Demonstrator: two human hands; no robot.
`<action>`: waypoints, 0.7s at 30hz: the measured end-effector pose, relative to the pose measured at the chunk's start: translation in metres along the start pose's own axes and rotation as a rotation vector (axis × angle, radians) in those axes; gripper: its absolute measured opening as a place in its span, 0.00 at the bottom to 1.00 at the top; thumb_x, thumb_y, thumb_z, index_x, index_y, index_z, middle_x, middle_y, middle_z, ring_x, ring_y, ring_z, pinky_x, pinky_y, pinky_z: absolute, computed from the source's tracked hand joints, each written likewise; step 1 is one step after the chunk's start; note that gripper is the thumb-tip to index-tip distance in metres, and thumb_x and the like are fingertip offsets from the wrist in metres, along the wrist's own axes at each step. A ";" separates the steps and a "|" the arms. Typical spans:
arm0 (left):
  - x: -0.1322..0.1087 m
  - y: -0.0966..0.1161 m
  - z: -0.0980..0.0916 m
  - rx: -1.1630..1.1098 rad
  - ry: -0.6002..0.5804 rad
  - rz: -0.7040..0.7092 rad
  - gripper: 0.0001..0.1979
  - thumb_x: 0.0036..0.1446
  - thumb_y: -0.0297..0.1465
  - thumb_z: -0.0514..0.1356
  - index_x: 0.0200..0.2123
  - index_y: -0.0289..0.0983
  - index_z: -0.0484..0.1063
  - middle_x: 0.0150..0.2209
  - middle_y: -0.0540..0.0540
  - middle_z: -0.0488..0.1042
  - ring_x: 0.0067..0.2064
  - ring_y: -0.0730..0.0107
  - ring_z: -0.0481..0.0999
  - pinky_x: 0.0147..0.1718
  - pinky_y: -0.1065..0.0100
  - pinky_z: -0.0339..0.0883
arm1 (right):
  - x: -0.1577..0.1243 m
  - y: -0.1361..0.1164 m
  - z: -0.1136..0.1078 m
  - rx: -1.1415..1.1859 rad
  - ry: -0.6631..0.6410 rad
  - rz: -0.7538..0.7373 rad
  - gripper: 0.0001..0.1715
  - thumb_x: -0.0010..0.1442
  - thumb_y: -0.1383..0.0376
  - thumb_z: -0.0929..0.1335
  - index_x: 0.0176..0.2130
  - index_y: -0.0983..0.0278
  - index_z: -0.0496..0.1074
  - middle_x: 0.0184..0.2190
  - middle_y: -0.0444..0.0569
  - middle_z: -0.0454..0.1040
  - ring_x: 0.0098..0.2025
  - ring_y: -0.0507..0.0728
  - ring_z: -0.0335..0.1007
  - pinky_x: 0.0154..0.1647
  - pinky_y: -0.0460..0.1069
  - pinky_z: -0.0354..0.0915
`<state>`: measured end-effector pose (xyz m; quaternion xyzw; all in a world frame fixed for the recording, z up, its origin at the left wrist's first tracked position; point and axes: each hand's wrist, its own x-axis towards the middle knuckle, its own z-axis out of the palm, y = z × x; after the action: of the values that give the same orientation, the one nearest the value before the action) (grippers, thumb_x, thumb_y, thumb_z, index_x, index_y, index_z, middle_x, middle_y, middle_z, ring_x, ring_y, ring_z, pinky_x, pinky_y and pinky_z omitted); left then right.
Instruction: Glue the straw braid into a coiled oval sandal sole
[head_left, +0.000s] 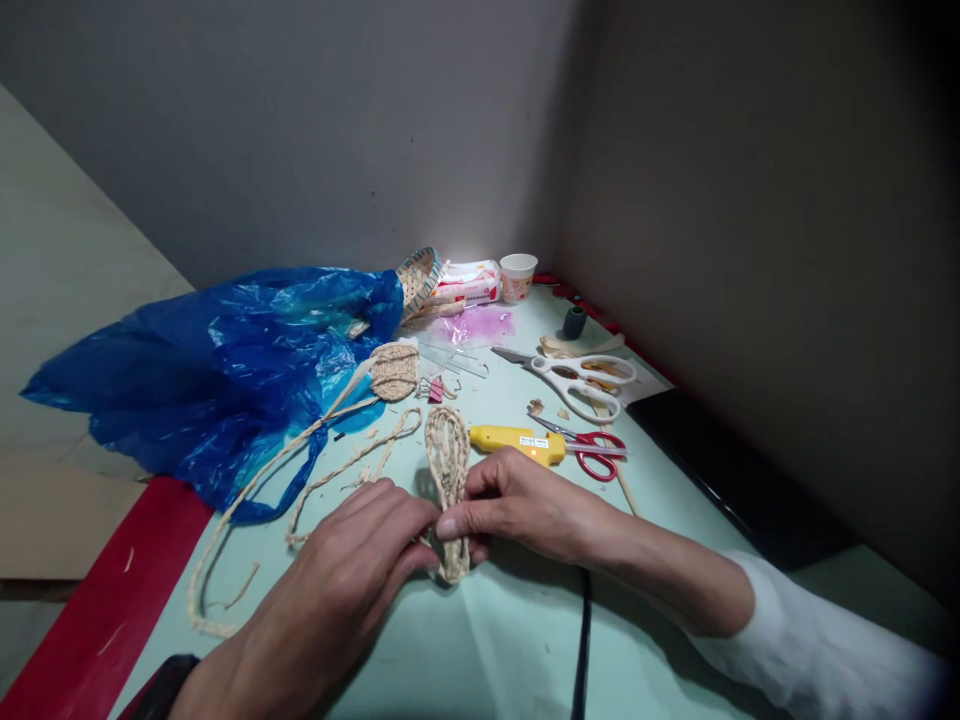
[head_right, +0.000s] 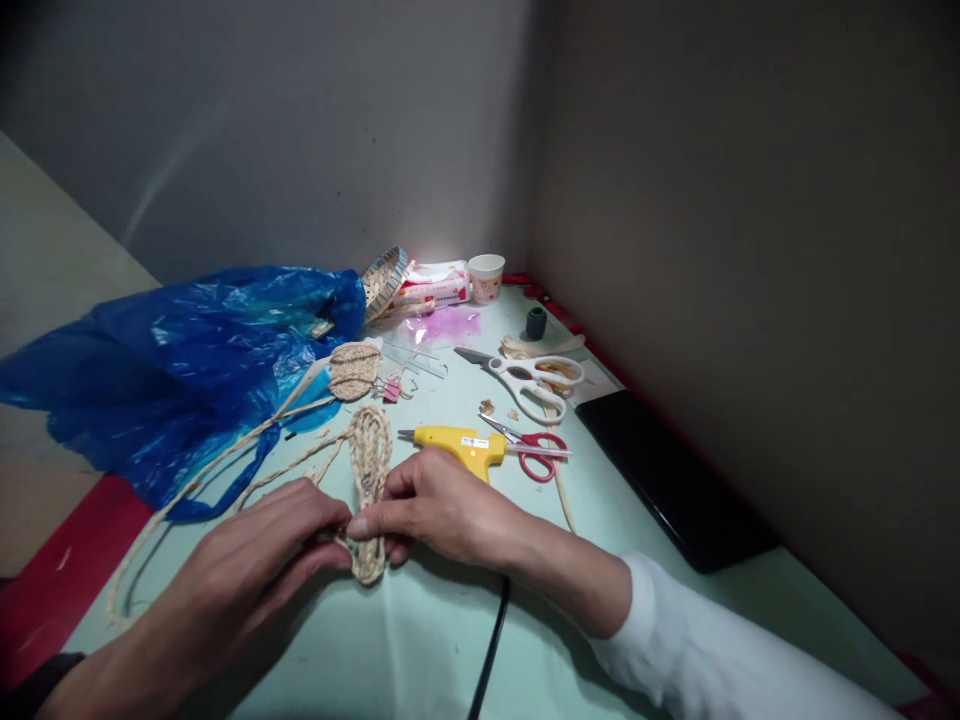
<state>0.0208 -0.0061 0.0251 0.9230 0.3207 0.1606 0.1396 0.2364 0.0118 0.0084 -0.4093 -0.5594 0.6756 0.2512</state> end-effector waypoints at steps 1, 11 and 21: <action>-0.001 0.000 -0.001 -0.030 -0.021 -0.025 0.07 0.66 0.24 0.55 0.41 0.43 0.61 0.34 0.53 0.69 0.35 0.70 0.69 0.36 0.70 0.62 | -0.001 -0.001 0.000 -0.008 -0.030 0.008 0.25 0.49 0.48 0.76 0.22 0.67 0.75 0.17 0.41 0.70 0.22 0.48 0.63 0.25 0.44 0.57; -0.001 -0.003 -0.010 -0.097 -0.071 -0.058 0.09 0.64 0.23 0.55 0.42 0.44 0.62 0.36 0.52 0.67 0.35 0.72 0.71 0.35 0.74 0.65 | -0.004 -0.007 0.002 -0.108 -0.175 0.085 0.27 0.49 0.45 0.75 0.20 0.65 0.71 0.17 0.39 0.69 0.22 0.48 0.63 0.25 0.42 0.57; 0.001 -0.009 -0.023 -0.110 0.018 0.005 0.10 0.64 0.23 0.57 0.44 0.43 0.61 0.40 0.50 0.67 0.39 0.72 0.70 0.38 0.74 0.65 | -0.007 -0.010 0.007 -0.163 -0.238 0.107 0.27 0.49 0.44 0.74 0.23 0.65 0.72 0.19 0.39 0.70 0.24 0.49 0.63 0.27 0.44 0.57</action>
<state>0.0083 0.0048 0.0430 0.9132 0.3102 0.1867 0.1868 0.2329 0.0044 0.0200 -0.3744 -0.6157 0.6842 0.1125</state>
